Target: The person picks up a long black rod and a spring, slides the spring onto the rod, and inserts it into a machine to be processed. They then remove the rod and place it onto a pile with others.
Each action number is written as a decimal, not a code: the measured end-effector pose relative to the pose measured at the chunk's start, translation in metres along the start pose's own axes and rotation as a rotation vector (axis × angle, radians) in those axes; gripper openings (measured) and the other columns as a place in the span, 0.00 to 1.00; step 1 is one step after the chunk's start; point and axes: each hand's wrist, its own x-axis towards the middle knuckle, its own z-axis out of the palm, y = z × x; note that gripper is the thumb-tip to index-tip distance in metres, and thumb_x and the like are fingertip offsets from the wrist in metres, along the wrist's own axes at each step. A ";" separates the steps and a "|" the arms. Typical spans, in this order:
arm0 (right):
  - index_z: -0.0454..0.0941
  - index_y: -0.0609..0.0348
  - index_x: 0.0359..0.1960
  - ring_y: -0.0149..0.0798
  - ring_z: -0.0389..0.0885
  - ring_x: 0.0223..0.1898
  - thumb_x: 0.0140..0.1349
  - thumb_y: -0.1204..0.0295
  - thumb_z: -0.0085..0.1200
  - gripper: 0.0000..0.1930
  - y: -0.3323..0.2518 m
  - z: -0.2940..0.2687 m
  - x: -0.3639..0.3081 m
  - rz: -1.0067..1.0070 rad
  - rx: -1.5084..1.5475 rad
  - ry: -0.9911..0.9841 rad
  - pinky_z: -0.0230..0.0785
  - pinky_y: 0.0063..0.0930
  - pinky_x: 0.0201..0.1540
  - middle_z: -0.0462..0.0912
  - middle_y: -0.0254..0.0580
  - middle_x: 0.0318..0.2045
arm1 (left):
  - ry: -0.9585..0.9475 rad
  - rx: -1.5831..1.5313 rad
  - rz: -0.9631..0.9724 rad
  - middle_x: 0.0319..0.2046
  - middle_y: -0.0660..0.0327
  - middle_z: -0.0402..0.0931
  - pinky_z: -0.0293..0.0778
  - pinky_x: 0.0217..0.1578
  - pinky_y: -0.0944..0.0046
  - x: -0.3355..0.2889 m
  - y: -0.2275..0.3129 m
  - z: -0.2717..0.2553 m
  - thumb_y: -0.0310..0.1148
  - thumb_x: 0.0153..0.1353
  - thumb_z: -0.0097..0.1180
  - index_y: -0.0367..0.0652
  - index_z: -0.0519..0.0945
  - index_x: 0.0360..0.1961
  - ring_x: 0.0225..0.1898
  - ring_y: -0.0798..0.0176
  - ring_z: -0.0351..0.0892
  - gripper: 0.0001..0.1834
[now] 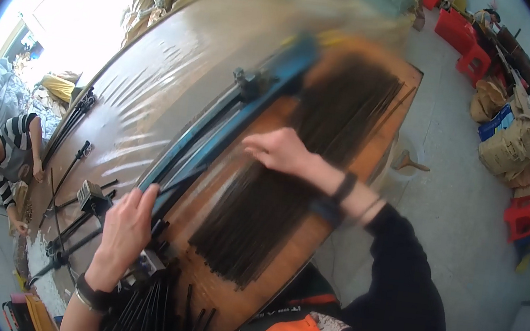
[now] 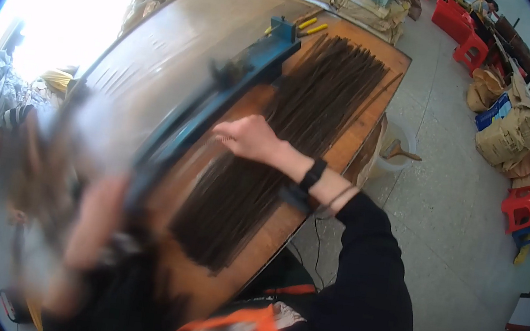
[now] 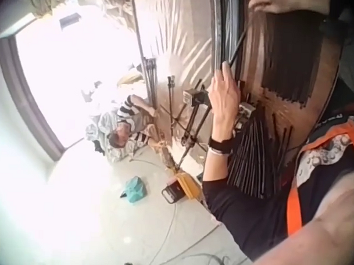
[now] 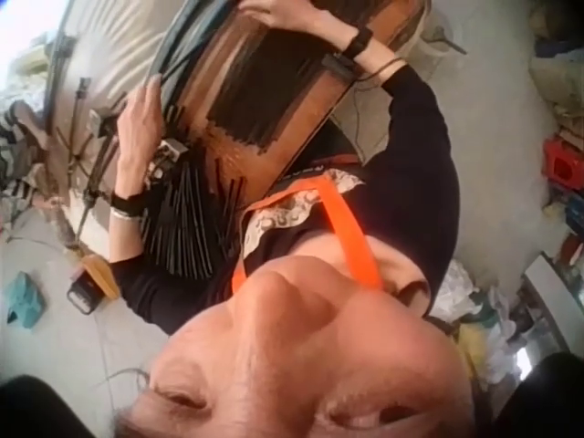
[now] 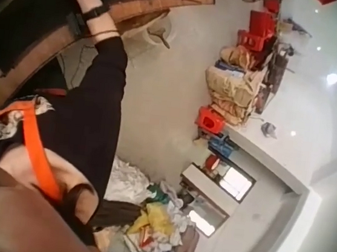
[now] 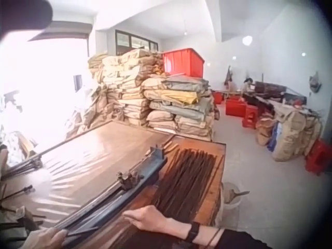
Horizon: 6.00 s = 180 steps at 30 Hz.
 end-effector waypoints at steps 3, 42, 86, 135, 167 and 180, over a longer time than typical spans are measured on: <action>0.74 0.46 0.60 0.42 0.83 0.29 0.60 0.64 0.63 0.25 0.010 -0.002 -0.007 0.043 -0.078 0.106 0.77 0.34 0.34 0.82 0.40 0.27 | -0.068 -0.022 0.067 0.28 0.57 0.72 0.76 0.31 0.52 0.006 -0.001 0.005 0.30 0.61 0.55 0.50 0.74 0.53 0.30 0.49 0.78 0.18; 0.82 0.52 0.49 0.38 0.74 0.25 0.63 0.68 0.59 0.13 -0.190 0.150 0.095 -0.130 0.224 0.382 0.68 0.33 0.30 0.77 0.39 0.24 | 0.252 0.130 -0.334 0.27 0.59 0.73 0.75 0.31 0.58 -0.262 -0.059 -0.073 0.22 0.57 0.57 0.48 0.74 0.58 0.30 0.56 0.76 0.26; 0.77 0.59 0.32 0.43 0.75 0.36 0.61 0.75 0.57 0.02 -0.169 0.164 0.127 -0.168 -0.168 -0.009 0.62 0.36 0.51 0.80 0.39 0.28 | 0.222 -0.103 -0.529 0.27 0.50 0.77 0.74 0.32 0.48 -0.333 -0.132 0.007 0.35 0.64 0.56 0.41 0.75 0.33 0.32 0.44 0.78 0.09; 0.78 0.61 0.38 0.52 0.78 0.34 0.57 0.68 0.64 0.12 -0.187 0.237 0.023 -0.009 0.207 -0.377 0.72 0.43 0.38 0.77 0.49 0.30 | 0.403 0.395 -0.311 0.27 0.64 0.76 0.70 0.31 0.54 -0.345 -0.190 0.048 0.38 0.63 0.56 0.49 0.76 0.36 0.31 0.56 0.79 0.06; 0.85 0.55 0.42 0.50 0.84 0.33 0.61 0.64 0.60 0.12 -0.285 0.222 0.036 -0.001 0.450 -0.652 0.75 0.37 0.36 0.85 0.50 0.32 | 0.123 -0.194 -0.403 0.23 0.60 0.73 0.75 0.20 0.57 -0.388 0.017 0.029 0.38 0.62 0.59 0.48 0.75 0.31 0.25 0.55 0.79 0.08; 0.82 0.56 0.50 0.38 0.76 0.25 0.59 0.69 0.61 0.16 -0.223 0.196 -0.005 -0.227 0.179 0.018 0.70 0.31 0.29 0.81 0.32 0.24 | 0.031 -0.352 -0.413 0.20 0.58 0.71 0.72 0.19 0.54 -0.260 0.041 0.017 0.33 0.64 0.58 0.45 0.76 0.32 0.21 0.50 0.77 0.06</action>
